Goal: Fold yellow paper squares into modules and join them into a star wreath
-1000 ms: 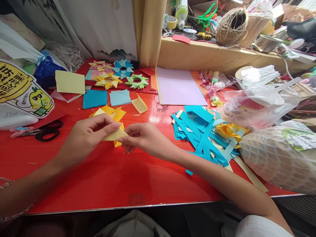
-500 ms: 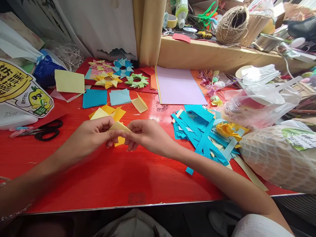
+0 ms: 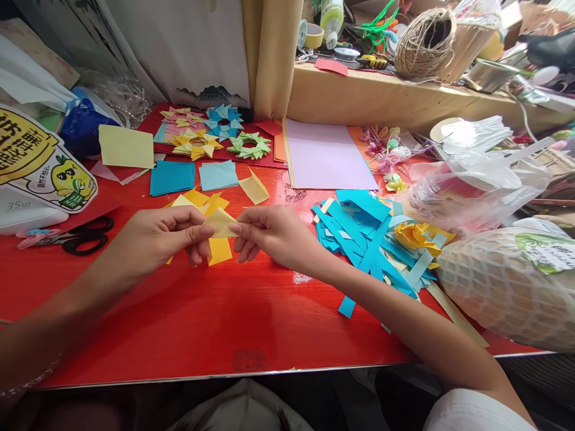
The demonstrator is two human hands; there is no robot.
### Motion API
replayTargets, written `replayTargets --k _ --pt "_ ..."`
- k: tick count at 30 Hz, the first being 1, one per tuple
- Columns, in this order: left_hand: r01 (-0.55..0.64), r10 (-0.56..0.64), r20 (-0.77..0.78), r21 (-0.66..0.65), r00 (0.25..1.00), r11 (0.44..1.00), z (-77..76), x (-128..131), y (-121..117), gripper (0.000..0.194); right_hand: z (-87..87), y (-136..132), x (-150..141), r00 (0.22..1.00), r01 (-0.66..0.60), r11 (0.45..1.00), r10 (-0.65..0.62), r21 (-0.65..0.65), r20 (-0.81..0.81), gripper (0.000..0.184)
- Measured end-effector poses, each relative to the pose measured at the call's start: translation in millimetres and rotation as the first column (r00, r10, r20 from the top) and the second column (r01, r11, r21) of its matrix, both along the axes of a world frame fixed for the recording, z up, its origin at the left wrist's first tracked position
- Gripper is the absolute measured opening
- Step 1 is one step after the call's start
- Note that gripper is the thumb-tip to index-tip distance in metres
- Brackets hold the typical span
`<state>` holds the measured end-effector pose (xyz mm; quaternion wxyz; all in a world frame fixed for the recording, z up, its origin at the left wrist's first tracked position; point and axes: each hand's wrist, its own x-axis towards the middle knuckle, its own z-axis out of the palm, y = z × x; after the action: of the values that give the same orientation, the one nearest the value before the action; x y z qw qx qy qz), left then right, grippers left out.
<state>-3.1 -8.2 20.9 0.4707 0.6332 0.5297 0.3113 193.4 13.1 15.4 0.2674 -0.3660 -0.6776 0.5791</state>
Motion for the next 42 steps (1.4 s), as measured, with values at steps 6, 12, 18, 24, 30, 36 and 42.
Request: replayTargets --k 6,12,18,24,30,36,42 --pt "0.010 -0.011 0.032 0.015 0.999 1.000 1.7 2 0 0.018 -2.9 3 1 1.000 0.011 0.997 -0.013 0.070 0.025 0.033" --pt "0.011 -0.010 0.026 -0.023 1.000 1.000 -0.9 1 2 0.019 -4.7 2 0 0.988 0.038 0.985 -0.063 0.171 0.144 0.036" --pt "-0.122 0.130 -0.052 0.131 0.990 0.984 -10.0 0 -1 0.030 -13.9 8 0 1.000 -0.029 1.000 0.029 0.008 -0.002 0.030" --pt "-0.148 0.136 0.149 0.074 0.980 0.986 -9.3 2 -1 0.035 -14.7 7 -6 0.983 0.056 0.998 -0.052 0.016 -0.174 0.024" --pt "-0.188 0.174 0.254 0.032 0.951 0.982 -7.2 3 -3 0.024 -13.4 4 -7 0.948 0.082 0.997 -0.073 0.016 -0.311 0.016" --pt "-0.182 0.164 0.346 0.019 0.924 0.983 -13.9 3 1 0.015 -11.7 4 -4 0.945 0.060 0.996 -0.077 -0.061 -0.319 0.014" --pt "-0.204 0.174 0.322 0.059 0.930 0.977 -12.0 4 -2 0.010 -10.2 3 -4 0.931 0.075 0.980 -0.135 -0.186 -0.340 0.018"
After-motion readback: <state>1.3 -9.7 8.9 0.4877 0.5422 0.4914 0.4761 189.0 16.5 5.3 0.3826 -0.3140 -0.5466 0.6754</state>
